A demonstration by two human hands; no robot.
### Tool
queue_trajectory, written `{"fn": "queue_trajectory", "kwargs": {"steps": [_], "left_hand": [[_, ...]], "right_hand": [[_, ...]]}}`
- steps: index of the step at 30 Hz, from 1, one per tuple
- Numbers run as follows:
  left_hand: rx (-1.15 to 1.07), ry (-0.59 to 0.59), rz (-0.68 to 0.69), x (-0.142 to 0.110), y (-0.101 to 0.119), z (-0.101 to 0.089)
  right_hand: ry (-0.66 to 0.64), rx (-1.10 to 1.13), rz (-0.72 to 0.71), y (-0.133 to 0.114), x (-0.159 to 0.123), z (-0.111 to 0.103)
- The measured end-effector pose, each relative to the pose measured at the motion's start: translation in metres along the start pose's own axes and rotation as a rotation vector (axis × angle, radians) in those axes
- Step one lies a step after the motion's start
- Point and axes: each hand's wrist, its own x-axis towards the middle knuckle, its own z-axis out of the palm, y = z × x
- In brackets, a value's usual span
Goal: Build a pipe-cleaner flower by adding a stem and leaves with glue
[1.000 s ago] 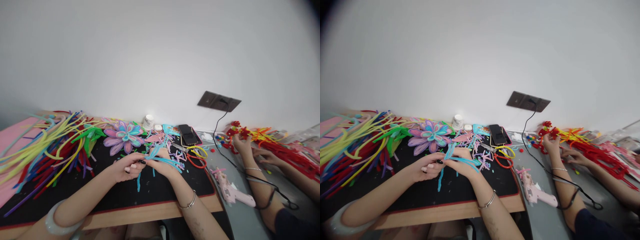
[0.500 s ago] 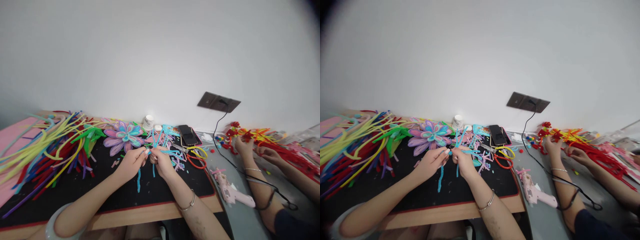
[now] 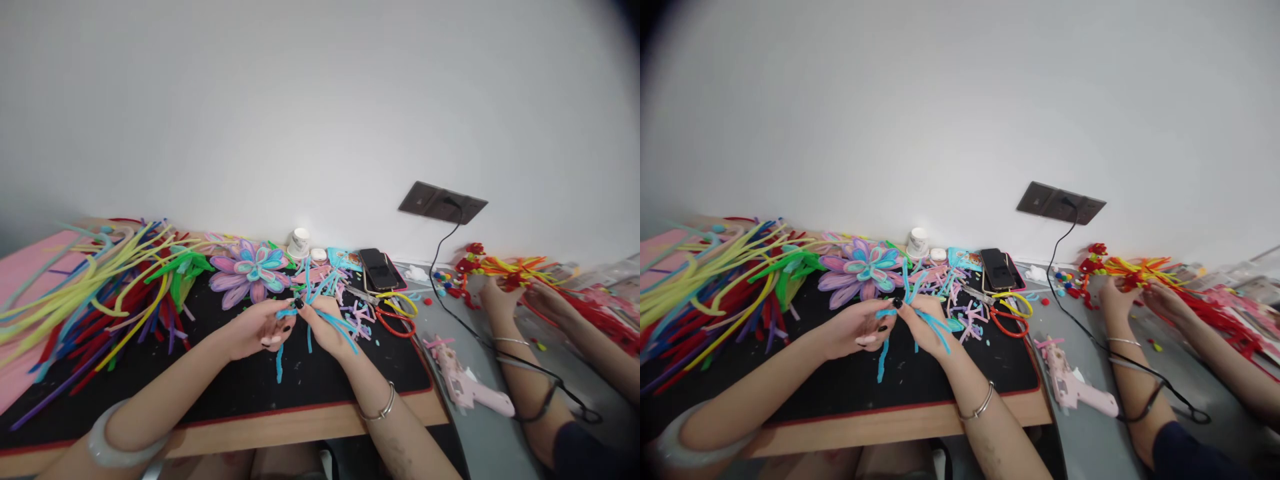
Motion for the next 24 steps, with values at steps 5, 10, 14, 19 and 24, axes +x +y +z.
{"fn": "queue_trajectory", "kwargs": {"steps": [5,10,14,19,24], "left_hand": [[-0.072,-0.041,-0.011,0.0,-0.002,-0.003],[0.138,0.075,0.165,0.002,-0.004,0.004],[0.673,0.268,0.401,0.002,-0.002,0.01],[1.305,0.406,0.825,0.0,-0.003,0.002],[1.197,0.393,0.709,0.001,-0.001,0.0]], "right_hand": [[0.081,-0.108,-0.016,0.002,-0.003,0.001],[0.206,-0.01,0.176,0.006,-0.005,0.005],[0.348,0.248,0.374,0.009,-0.002,0.012],[0.219,0.674,0.538,0.009,0.004,0.017],[0.21,0.531,0.48,0.012,0.003,0.01]]}}
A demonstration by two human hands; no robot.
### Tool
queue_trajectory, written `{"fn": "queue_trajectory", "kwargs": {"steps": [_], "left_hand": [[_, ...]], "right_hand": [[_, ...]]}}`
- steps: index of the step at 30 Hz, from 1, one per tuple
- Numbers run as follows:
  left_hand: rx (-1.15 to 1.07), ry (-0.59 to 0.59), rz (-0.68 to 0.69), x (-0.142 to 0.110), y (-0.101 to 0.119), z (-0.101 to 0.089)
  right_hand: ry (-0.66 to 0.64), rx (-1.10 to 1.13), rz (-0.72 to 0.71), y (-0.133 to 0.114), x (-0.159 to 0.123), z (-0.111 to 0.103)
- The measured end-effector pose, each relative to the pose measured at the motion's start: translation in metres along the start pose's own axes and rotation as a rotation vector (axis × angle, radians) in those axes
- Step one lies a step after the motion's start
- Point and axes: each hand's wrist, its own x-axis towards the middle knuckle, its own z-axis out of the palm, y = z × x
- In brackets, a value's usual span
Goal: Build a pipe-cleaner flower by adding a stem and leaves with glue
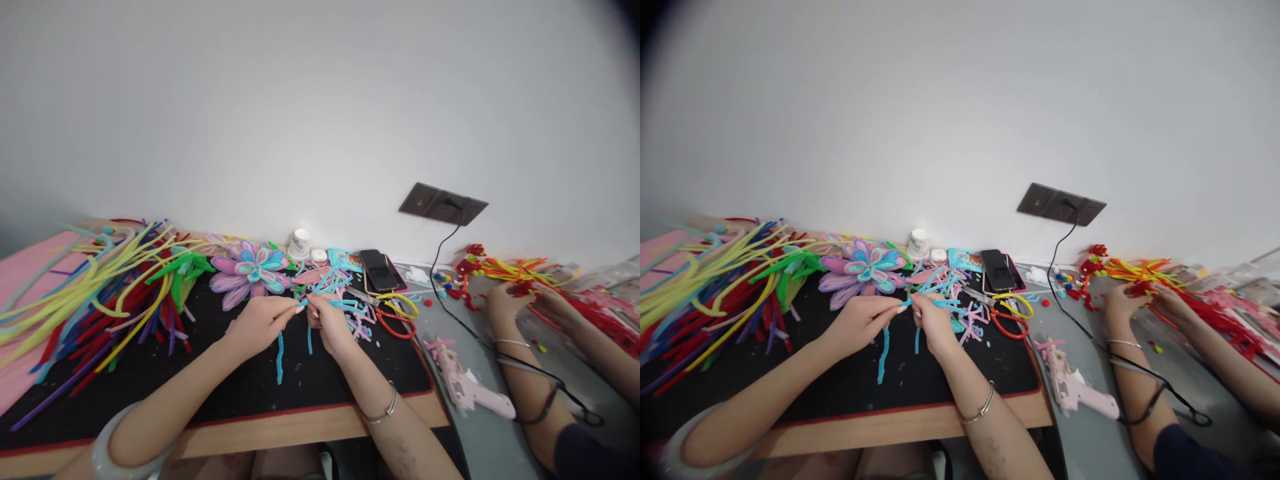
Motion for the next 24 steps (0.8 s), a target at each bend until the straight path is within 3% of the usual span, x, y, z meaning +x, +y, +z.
{"fn": "queue_trajectory", "kwargs": {"steps": [3,5,8,11,14,17,20,24], "left_hand": [[-0.49,-0.152,-0.344,0.003,0.003,0.0],[-0.835,-0.232,-0.509,0.002,0.004,0.001],[-1.136,-0.344,-0.579,-0.001,0.002,0.002],[-1.22,-0.375,-0.565,-0.003,0.001,0.003],[-1.098,-0.323,-0.511,-0.002,0.005,0.003],[-0.789,-0.263,-0.403,0.001,0.008,0.003],[-0.349,-0.184,-0.209,0.002,0.008,0.001],[0.091,-0.045,0.078,0.0,0.003,0.001]], "right_hand": [[0.034,-0.307,-0.22,0.0,-0.002,-0.005],[-0.057,-0.427,-0.315,-0.002,-0.005,-0.005],[-0.191,-0.489,-0.425,-0.006,-0.009,-0.002],[-0.182,-0.511,-0.484,-0.009,-0.013,0.001],[-0.118,-0.455,-0.414,-0.008,-0.014,0.001],[-0.03,-0.35,-0.284,-0.002,-0.011,0.001],[0.042,-0.111,-0.147,0.004,-0.005,0.002],[-0.043,0.111,0.052,0.006,0.0,0.006]]}}
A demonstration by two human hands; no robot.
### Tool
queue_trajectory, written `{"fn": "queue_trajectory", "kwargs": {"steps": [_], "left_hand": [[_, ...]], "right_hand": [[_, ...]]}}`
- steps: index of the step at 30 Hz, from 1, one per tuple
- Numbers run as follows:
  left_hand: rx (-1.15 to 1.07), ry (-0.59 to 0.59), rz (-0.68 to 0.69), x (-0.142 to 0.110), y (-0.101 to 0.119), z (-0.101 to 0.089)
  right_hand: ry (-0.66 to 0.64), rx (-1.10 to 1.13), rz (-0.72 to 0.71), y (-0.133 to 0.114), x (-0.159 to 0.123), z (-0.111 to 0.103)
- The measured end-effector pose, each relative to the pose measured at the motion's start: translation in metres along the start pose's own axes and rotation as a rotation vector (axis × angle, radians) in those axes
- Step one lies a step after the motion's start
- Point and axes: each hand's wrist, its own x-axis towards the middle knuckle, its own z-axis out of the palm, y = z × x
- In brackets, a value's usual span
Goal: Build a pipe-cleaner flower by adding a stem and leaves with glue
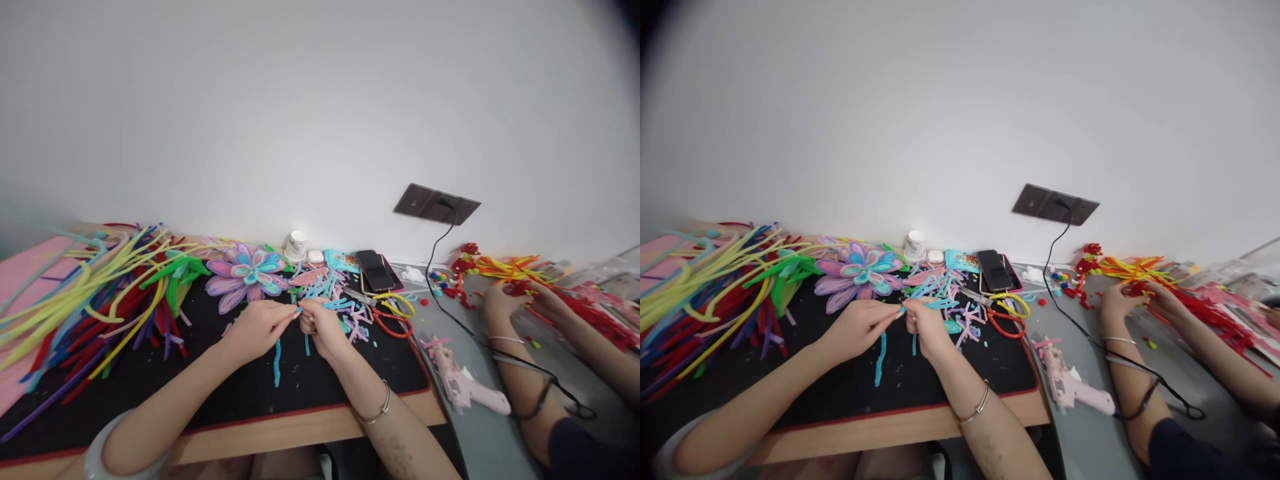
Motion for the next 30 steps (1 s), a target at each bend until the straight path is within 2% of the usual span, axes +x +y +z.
{"fn": "queue_trajectory", "kwargs": {"steps": [2,3,6,9,12,15,19,22,24,27,30], "left_hand": [[0.02,0.021,0.015,0.0,-0.002,0.001],[-0.033,0.0,-0.029,0.0,-0.002,0.001],[-0.421,-0.138,-0.284,0.002,-0.003,0.002],[-0.916,-0.229,-0.493,0.002,-0.004,0.004],[-1.199,-0.284,-0.571,-0.001,-0.006,0.005],[-1.289,-0.286,-0.614,-0.002,-0.004,0.004],[-1.227,-0.198,-0.615,0.0,0.001,0.005],[-1.064,-0.116,-0.551,0.002,0.003,0.008],[-0.859,-0.071,-0.469,0.003,0.004,0.009],[-0.437,-0.011,-0.302,0.002,0.003,0.007],[-0.135,0.063,-0.131,0.0,0.001,0.004]], "right_hand": [[-0.029,-0.008,0.031,-0.001,0.0,0.0],[-0.034,-0.006,0.037,-0.002,0.0,-0.001],[-0.039,-0.087,-0.054,-0.004,-0.001,-0.005],[-0.132,-0.362,-0.247,-0.008,-0.004,-0.008],[-0.225,-0.555,-0.372,-0.011,-0.007,-0.009],[-0.181,-0.619,-0.431,-0.01,-0.01,-0.008],[-0.111,-0.613,-0.429,-0.008,-0.009,-0.008],[-0.035,-0.539,-0.346,-0.007,-0.008,-0.007],[-0.008,-0.409,-0.264,-0.005,-0.006,-0.005],[-0.012,-0.14,-0.096,-0.001,-0.001,-0.001],[-0.043,-0.041,0.036,0.003,0.002,0.001]]}}
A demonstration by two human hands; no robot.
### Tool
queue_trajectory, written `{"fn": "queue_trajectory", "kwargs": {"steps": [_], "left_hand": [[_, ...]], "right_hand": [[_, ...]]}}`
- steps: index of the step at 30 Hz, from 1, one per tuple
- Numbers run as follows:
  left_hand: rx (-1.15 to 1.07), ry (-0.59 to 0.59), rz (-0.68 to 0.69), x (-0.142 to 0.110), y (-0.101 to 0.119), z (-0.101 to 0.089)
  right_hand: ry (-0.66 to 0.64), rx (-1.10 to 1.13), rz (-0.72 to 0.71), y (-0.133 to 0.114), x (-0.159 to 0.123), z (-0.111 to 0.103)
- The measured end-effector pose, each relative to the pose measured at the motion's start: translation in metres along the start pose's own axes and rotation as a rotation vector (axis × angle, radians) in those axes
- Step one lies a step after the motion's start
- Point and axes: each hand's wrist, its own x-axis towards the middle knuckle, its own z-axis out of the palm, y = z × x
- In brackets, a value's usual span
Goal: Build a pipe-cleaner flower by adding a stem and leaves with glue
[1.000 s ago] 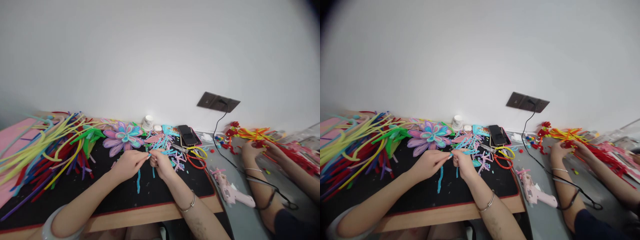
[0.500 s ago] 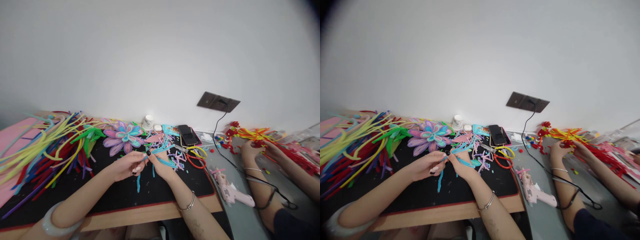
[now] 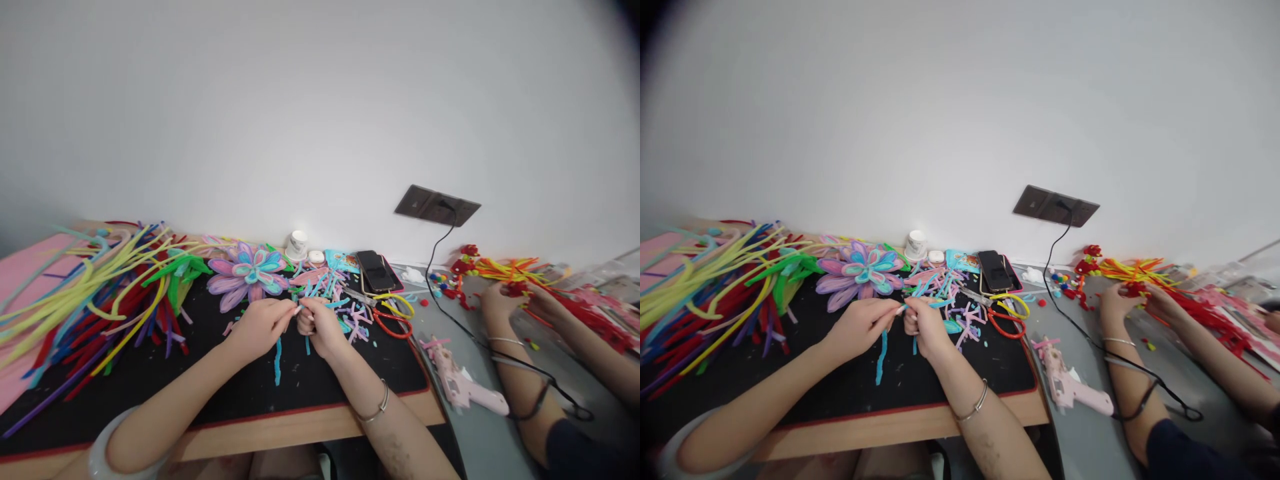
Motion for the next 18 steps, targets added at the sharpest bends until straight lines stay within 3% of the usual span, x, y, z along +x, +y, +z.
{"fn": "queue_trajectory", "kwargs": {"steps": [2,4,8,12,15,18], "left_hand": [[0.03,0.022,0.041,0.0,-0.001,-0.002],[-0.041,-0.014,-0.016,0.001,-0.002,-0.002],[-0.544,-0.162,-0.344,0.003,-0.003,-0.001],[-0.986,-0.28,-0.593,0.001,-0.005,-0.003],[-1.079,-0.324,-0.63,-0.001,-0.006,-0.002],[-1.013,-0.243,-0.563,0.0,-0.003,0.002]], "right_hand": [[-0.013,-0.019,0.01,0.001,0.001,0.0],[0.004,-0.031,-0.017,0.0,0.0,-0.002],[0.027,-0.291,-0.248,-0.008,-0.007,-0.006],[-0.113,-0.69,-0.477,-0.018,-0.014,-0.009],[-0.141,-0.778,-0.541,-0.02,-0.015,-0.008],[-0.056,-0.74,-0.514,-0.017,-0.014,-0.007]]}}
